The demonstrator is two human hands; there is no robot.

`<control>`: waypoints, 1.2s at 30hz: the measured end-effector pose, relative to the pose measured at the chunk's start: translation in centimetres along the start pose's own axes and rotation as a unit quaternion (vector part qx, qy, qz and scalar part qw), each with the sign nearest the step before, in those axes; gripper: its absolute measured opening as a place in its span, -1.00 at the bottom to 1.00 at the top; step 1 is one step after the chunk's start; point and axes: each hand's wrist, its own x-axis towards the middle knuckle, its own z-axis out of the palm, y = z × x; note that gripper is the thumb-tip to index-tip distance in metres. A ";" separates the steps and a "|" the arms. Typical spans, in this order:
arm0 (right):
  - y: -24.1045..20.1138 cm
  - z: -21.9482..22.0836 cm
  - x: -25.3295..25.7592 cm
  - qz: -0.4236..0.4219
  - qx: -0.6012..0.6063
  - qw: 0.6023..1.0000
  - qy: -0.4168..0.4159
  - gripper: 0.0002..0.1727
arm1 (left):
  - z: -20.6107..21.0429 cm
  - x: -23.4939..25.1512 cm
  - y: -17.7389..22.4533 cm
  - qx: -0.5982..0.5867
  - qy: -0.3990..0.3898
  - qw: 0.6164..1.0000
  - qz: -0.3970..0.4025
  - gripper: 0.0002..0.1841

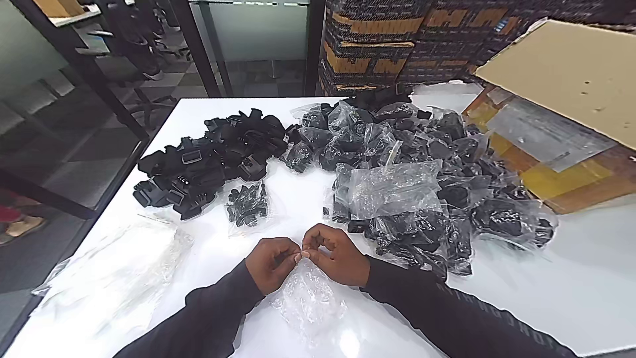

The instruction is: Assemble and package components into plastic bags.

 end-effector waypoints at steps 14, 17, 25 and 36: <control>0.4 -0.4 0.0 -0.001 -0.006 0.997 0.073 -0.87 | -0.6 0.3 0.4 0.058 0.015 0.998 -0.031 -0.71; 0.4 -0.3 0.1 -0.009 -0.005 0.997 0.079 -0.87 | -0.6 0.4 0.7 0.058 0.014 0.998 -0.020 -0.70; 0.5 -0.4 0.1 -0.004 -0.024 0.994 0.103 -0.81 | -0.3 0.2 0.3 0.065 0.081 0.994 -0.032 -0.71; -1.1 -0.5 -0.5 -0.143 -0.278 0.941 0.128 -0.57 | -1.0 0.1 0.0 0.189 0.069 0.978 -0.057 -0.65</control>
